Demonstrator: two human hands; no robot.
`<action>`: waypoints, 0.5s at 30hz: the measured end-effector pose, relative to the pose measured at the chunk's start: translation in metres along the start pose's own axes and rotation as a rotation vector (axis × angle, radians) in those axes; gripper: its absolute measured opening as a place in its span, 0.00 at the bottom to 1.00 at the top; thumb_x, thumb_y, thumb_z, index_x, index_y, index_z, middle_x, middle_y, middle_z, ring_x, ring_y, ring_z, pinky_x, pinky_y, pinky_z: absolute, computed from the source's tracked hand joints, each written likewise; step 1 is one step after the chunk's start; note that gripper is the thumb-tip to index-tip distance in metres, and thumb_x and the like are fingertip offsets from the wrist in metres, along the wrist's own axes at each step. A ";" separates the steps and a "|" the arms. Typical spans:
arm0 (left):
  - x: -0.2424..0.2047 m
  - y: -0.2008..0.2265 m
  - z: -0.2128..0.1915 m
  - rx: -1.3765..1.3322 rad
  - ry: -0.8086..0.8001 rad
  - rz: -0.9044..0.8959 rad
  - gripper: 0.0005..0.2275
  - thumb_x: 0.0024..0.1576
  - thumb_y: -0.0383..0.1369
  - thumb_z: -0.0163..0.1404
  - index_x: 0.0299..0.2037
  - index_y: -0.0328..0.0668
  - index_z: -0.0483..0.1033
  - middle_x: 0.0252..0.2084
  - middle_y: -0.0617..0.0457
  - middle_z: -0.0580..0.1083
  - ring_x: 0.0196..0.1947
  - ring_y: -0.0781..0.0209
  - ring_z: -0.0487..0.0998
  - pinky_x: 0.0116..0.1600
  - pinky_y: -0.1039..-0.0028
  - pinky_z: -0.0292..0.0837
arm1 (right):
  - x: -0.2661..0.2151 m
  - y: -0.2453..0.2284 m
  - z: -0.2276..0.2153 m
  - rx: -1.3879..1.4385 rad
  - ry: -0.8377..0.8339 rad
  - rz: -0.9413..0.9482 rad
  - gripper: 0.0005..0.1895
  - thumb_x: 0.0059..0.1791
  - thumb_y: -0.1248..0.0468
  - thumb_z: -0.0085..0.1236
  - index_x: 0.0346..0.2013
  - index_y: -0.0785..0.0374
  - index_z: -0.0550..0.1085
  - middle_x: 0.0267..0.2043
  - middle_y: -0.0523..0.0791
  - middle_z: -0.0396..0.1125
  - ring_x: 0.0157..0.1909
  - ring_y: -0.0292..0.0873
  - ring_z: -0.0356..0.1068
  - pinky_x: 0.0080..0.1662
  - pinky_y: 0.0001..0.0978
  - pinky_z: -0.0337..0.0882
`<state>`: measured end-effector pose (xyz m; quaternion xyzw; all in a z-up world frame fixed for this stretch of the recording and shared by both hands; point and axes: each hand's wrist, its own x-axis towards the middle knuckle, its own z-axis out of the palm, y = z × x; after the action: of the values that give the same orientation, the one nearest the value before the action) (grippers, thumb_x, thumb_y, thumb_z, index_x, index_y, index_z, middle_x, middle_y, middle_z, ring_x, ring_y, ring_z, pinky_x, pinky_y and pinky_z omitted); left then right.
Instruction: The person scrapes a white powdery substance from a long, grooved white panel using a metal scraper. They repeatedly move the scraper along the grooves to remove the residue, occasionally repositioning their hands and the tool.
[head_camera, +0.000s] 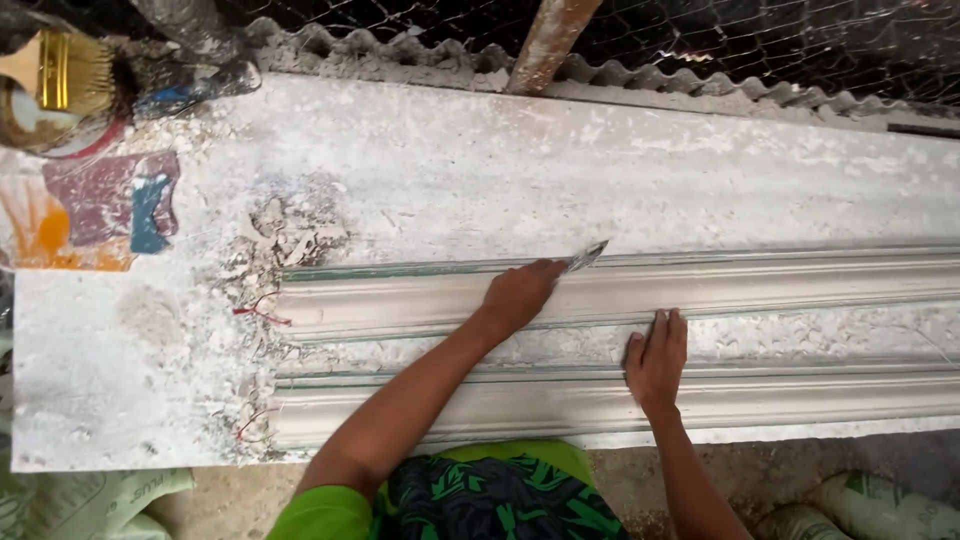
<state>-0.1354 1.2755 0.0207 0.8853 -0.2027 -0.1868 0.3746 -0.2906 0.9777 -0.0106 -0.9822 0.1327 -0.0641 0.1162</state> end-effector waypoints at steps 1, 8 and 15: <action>-0.007 -0.005 -0.004 0.121 0.016 0.137 0.18 0.66 0.34 0.45 0.67 0.61 0.68 0.60 0.51 0.75 0.41 0.46 0.83 0.44 0.55 0.79 | -0.001 0.007 -0.009 -0.041 -0.065 -0.003 0.31 0.58 0.52 0.36 0.74 0.63 0.59 0.77 0.58 0.49 0.77 0.67 0.45 0.71 0.62 0.49; -0.125 -0.064 -0.217 0.824 -0.176 0.546 0.19 0.59 0.27 0.46 0.60 0.60 0.65 0.70 0.54 0.65 0.34 0.45 0.83 0.31 0.58 0.85 | 0.000 0.030 -0.013 -0.113 -0.056 -0.073 0.31 0.58 0.49 0.37 0.75 0.54 0.61 0.79 0.53 0.49 0.79 0.64 0.45 0.72 0.59 0.50; -0.045 -0.026 -0.114 0.773 -0.084 0.674 0.15 0.61 0.31 0.46 0.57 0.63 0.68 0.61 0.50 0.73 0.24 0.48 0.82 0.26 0.59 0.81 | 0.004 0.034 -0.012 -0.132 -0.045 -0.107 0.32 0.56 0.48 0.39 0.74 0.54 0.62 0.79 0.55 0.48 0.77 0.67 0.47 0.70 0.63 0.53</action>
<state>-0.1133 1.3813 0.0835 0.8364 -0.5458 -0.0024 0.0510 -0.2972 0.9426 -0.0069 -0.9946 0.0815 -0.0391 0.0508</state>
